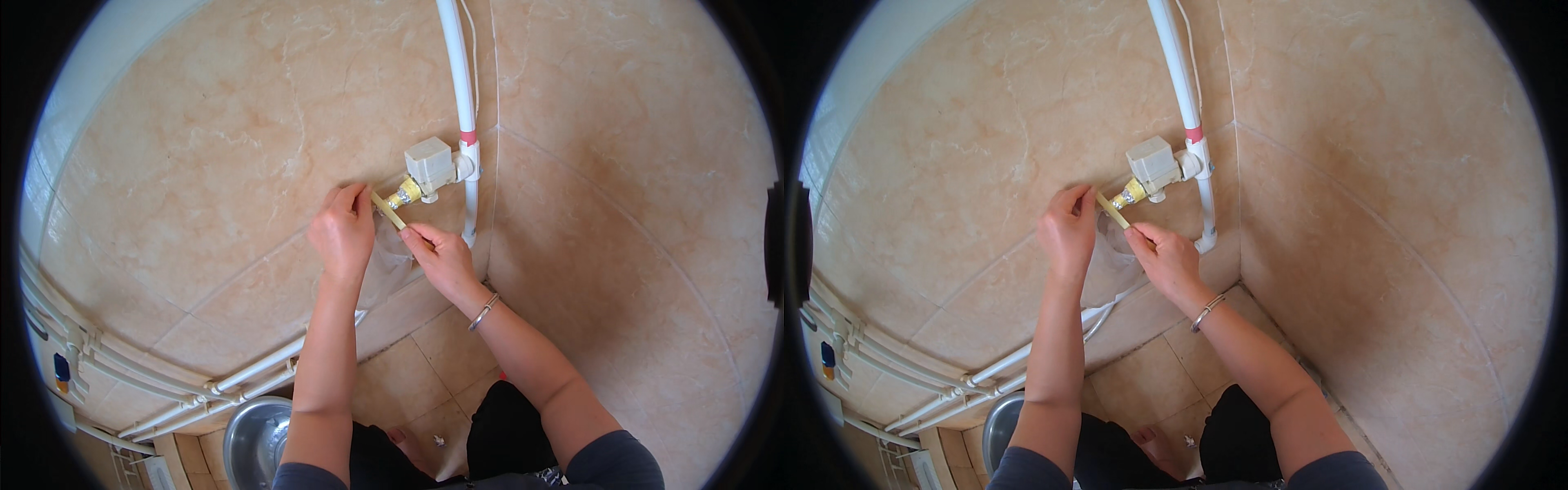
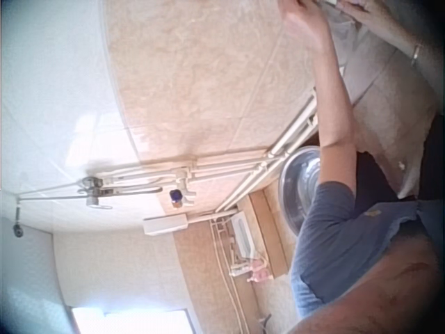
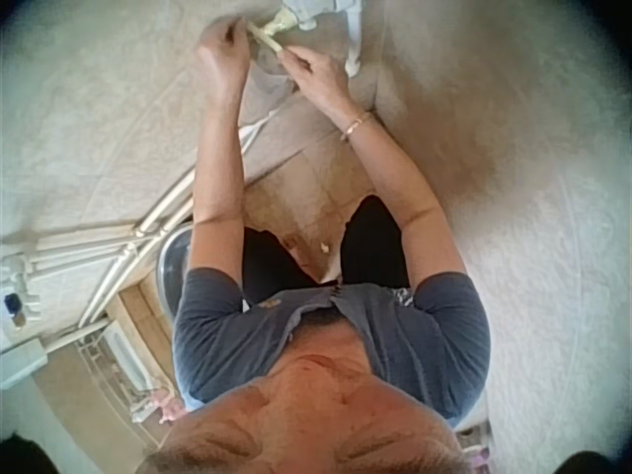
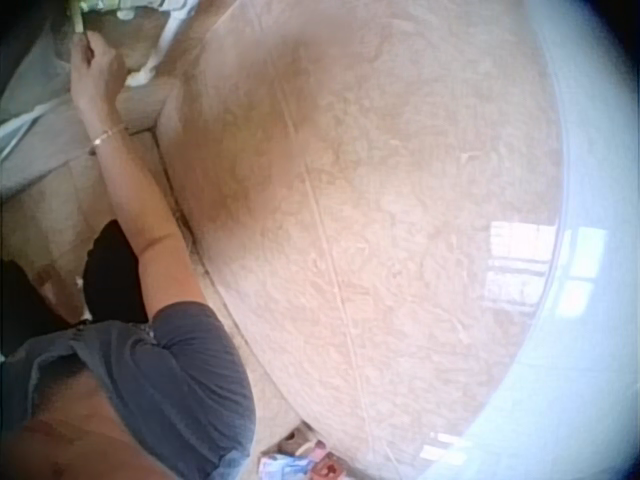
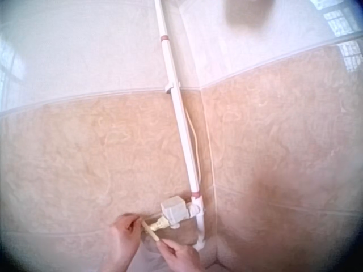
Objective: The person applies yellow sealing tape to a pipe joint on the wall and later wraps a different pipe joint near the floor with a piece of foil.
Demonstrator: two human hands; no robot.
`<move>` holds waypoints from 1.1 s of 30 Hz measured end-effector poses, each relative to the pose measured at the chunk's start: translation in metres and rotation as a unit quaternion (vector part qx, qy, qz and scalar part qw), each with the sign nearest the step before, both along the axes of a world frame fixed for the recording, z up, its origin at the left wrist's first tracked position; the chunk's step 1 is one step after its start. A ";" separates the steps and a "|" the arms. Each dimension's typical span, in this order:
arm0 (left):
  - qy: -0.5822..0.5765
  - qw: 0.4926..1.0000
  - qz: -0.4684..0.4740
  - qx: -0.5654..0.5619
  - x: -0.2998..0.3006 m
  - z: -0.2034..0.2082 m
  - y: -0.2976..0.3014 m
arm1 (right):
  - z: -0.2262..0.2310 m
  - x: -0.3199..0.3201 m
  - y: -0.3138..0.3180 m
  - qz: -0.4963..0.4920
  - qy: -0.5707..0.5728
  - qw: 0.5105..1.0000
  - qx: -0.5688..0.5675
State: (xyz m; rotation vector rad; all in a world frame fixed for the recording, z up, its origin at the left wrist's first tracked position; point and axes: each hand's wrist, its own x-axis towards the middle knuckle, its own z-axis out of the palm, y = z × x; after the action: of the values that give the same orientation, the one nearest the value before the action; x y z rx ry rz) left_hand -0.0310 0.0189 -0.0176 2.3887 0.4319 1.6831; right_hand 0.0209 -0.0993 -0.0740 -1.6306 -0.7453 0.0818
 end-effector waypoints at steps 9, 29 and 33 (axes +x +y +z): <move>-0.014 0.998 -0.001 -0.059 -0.004 -0.006 0.000 | 0.003 -0.004 -0.002 -0.007 -0.042 0.999 -0.016; 0.027 0.996 0.051 0.066 0.003 -0.005 -0.001 | -0.007 0.004 0.006 -0.034 -0.061 0.997 -0.042; -0.010 0.999 0.033 0.031 0.005 -0.004 0.000 | -0.004 0.003 0.005 -0.029 -0.052 0.997 -0.047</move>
State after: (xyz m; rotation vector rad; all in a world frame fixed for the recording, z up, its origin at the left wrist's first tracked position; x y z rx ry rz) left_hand -0.0259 0.0188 -0.0216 2.4237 0.4675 1.7716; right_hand 0.0237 -0.0946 -0.0779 -1.7546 -0.7834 -0.0093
